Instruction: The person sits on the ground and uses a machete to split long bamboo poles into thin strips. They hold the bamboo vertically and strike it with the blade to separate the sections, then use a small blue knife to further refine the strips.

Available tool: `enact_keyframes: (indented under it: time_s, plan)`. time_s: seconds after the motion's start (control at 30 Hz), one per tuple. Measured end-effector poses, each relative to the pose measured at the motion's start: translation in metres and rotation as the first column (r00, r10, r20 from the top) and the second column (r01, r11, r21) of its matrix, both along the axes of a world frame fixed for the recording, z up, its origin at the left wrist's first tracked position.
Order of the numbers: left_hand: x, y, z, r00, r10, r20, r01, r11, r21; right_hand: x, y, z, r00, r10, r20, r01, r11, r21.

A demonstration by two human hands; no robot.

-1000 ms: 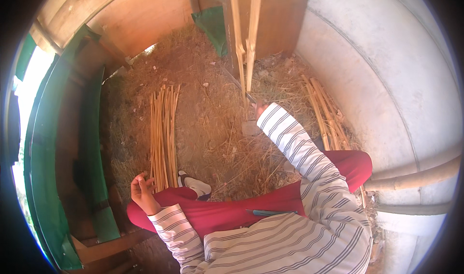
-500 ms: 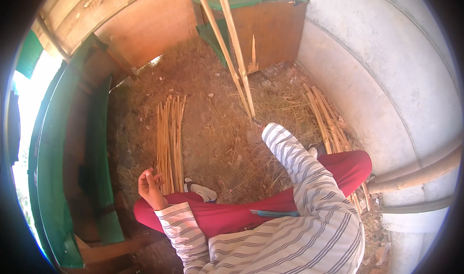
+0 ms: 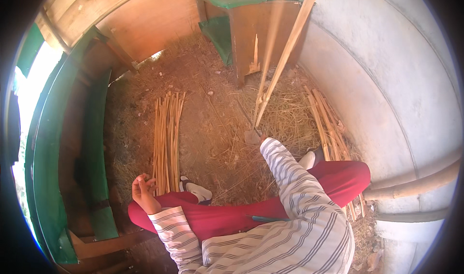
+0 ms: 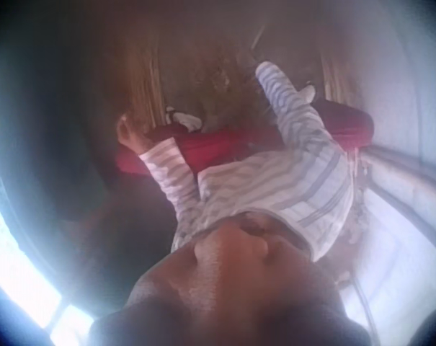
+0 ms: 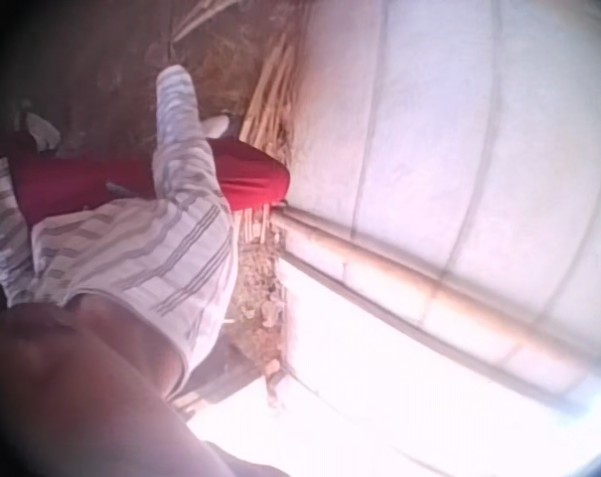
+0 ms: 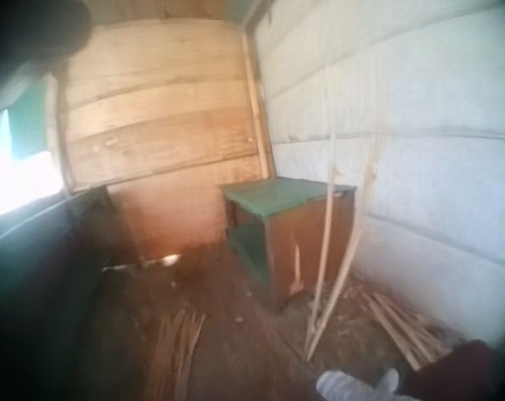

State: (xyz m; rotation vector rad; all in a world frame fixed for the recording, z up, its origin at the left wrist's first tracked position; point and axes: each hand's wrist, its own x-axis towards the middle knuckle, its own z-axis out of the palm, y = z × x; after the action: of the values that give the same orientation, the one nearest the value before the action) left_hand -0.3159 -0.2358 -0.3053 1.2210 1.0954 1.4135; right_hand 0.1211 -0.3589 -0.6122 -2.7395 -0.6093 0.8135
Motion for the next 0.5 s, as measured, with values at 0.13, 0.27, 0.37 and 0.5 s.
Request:
enact_keyframes:
  time_s: [0.13,0.27,0.37,0.5]
  plan:
    - [0.014,0.000,0.004,0.999,-0.034,-0.005,0.034,0.999,0.008,0.014,0.015,0.019,0.997,0.083,-0.006,-0.083,0.996,-0.013]
    - [0.020,-0.001,0.005,0.995,-0.095,-0.029,0.095,0.995,0.009,0.027,0.015,0.064,0.983,0.164,0.081,-0.165,0.986,0.001]
    - [-0.001,-0.003,-0.006,0.997,-0.063,-0.036,0.063,0.998,-0.017,0.030,0.012,0.105,0.958,0.209,0.196,-0.219,0.975,0.030]
    - [-0.006,-0.011,-0.009,0.999,-0.028,-0.046,0.026,0.998,-0.055,0.030,-0.003,0.162,0.914,0.141,0.379,-0.207,0.969,0.138]
